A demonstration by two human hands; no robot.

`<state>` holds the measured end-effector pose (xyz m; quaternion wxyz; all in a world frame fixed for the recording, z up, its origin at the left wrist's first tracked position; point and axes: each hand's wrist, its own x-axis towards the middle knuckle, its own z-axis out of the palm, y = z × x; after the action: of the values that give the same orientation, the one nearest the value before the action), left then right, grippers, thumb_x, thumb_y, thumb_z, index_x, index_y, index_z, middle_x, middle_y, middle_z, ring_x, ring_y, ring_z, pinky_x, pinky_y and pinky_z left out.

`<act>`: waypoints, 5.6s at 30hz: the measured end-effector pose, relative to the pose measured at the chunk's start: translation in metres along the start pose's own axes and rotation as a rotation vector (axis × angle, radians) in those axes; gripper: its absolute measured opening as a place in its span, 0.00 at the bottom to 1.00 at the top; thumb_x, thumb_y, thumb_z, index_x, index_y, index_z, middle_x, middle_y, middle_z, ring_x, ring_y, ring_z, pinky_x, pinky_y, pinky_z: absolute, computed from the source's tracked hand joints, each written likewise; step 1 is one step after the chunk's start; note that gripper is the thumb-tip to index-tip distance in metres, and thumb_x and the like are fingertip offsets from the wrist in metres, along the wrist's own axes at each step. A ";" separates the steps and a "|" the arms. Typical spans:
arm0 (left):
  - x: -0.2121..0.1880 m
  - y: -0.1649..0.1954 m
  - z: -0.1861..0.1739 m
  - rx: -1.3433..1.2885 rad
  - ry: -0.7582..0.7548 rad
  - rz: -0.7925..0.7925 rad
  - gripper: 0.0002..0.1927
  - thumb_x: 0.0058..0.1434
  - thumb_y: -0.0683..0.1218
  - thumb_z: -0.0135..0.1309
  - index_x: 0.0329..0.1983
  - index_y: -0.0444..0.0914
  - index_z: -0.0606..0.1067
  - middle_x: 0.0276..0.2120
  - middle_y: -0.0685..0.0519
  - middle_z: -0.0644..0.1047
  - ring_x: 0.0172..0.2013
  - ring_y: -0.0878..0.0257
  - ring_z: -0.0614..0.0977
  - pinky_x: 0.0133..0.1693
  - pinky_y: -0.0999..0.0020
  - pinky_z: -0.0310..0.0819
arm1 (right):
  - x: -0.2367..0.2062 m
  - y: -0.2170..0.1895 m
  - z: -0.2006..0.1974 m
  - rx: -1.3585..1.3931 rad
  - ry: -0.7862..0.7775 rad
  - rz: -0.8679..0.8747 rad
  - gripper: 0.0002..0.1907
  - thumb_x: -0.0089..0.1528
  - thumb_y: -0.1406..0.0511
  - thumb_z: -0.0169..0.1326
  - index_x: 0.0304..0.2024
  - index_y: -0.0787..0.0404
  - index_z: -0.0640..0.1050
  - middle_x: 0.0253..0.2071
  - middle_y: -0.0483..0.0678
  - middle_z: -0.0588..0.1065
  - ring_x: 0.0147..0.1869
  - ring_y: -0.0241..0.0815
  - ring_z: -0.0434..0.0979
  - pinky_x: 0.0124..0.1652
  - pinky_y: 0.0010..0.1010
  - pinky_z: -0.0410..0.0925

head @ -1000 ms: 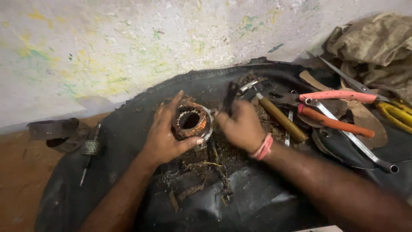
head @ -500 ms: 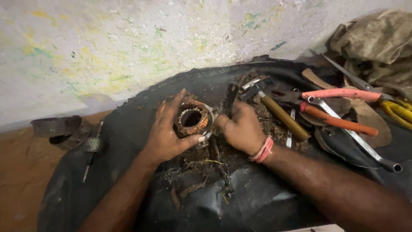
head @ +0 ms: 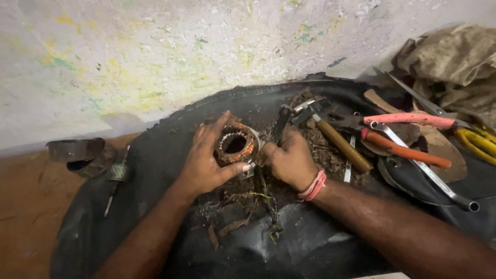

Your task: The person uses a flat metal tool to scrape and pry at the surface of a cylindrical copper-wound electrical component. They repeatedly scrape around the circumference, removing dark residue and small pieces of material, while holding the component steady with the other hand.

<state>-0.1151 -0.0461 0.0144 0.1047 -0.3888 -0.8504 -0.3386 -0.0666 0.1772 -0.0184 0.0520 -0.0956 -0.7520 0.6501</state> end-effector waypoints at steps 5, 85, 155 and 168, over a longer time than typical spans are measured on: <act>0.002 -0.005 0.001 0.017 0.016 0.030 0.58 0.49 0.65 0.69 0.77 0.38 0.57 0.66 0.40 0.71 0.66 0.43 0.70 0.68 0.42 0.56 | 0.001 0.007 0.005 0.162 0.005 -0.195 0.05 0.61 0.72 0.55 0.36 0.71 0.77 0.23 0.46 0.77 0.21 0.33 0.73 0.20 0.28 0.66; 0.005 -0.017 0.002 -0.028 -0.051 0.020 0.53 0.54 0.64 0.66 0.77 0.41 0.57 0.69 0.39 0.68 0.70 0.41 0.67 0.72 0.38 0.47 | -0.001 0.001 0.005 0.231 -0.122 -0.096 0.07 0.63 0.68 0.55 0.38 0.68 0.78 0.24 0.50 0.77 0.17 0.36 0.73 0.15 0.28 0.65; 0.009 -0.025 -0.002 -0.003 -0.033 -0.002 0.54 0.48 0.60 0.69 0.76 0.42 0.59 0.66 0.42 0.70 0.67 0.45 0.69 0.68 0.43 0.58 | 0.009 0.003 0.017 0.234 -0.094 0.008 0.07 0.63 0.68 0.53 0.39 0.68 0.78 0.20 0.49 0.74 0.14 0.37 0.69 0.14 0.30 0.62; 0.007 -0.032 0.001 0.041 -0.063 -0.026 0.55 0.48 0.58 0.71 0.76 0.41 0.58 0.72 0.41 0.65 0.71 0.39 0.62 0.70 0.41 0.49 | 0.021 -0.002 0.013 0.242 -0.085 0.016 0.06 0.63 0.68 0.54 0.35 0.66 0.76 0.22 0.51 0.77 0.13 0.37 0.68 0.13 0.30 0.60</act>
<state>-0.1431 -0.0564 0.0002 0.0814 -0.3858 -0.8651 -0.3099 -0.0894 0.1690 -0.0195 0.0262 -0.0671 -0.6689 0.7398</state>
